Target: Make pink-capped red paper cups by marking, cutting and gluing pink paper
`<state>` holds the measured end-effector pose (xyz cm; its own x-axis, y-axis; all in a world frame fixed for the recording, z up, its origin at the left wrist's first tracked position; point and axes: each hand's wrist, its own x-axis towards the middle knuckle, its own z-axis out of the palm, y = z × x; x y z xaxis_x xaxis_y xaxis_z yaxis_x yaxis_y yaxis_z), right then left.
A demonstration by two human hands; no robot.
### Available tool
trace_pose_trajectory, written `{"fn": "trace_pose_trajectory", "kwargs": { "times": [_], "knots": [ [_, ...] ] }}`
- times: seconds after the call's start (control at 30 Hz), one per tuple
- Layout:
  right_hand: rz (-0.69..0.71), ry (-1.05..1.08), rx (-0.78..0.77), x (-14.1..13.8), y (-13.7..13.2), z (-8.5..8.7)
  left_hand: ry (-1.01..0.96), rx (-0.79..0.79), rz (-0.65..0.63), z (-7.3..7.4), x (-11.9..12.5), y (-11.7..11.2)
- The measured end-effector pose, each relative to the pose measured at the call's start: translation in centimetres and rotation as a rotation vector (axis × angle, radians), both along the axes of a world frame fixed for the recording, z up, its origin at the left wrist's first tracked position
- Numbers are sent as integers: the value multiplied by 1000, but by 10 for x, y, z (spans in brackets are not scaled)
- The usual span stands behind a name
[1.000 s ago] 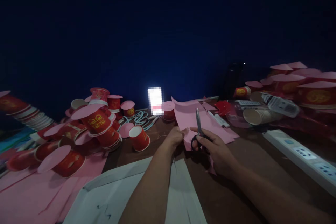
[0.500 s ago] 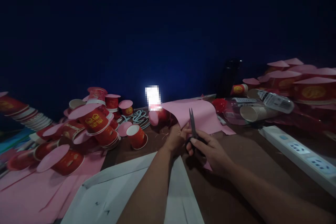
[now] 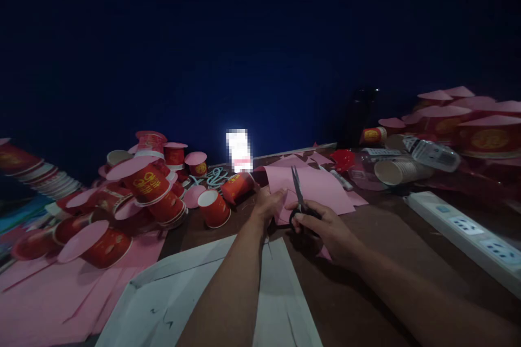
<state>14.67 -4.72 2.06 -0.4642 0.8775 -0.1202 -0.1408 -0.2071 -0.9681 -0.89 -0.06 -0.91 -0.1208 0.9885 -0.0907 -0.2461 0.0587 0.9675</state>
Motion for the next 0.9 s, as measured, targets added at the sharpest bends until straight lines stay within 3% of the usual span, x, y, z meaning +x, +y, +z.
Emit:
{"fn": "trace_pose_trajectory", "kwargs": {
  "times": [0.1, 0.37, 0.6, 0.9],
  "knots": [
    [20, -32, -22, 1, 3, -1, -101, 9, -33, -5, -1, 2],
    [64, -89, -9, -2, 4, -3, -128, -25, -95, 4, -1, 0],
    [98, -152, 0, -1, 5, -5, -284, -79, -140, 1, -2, 0],
    [119, -160, 25, -2, 5, -4, -161, -60, -151, 6, 2, -6]
  ]
}}
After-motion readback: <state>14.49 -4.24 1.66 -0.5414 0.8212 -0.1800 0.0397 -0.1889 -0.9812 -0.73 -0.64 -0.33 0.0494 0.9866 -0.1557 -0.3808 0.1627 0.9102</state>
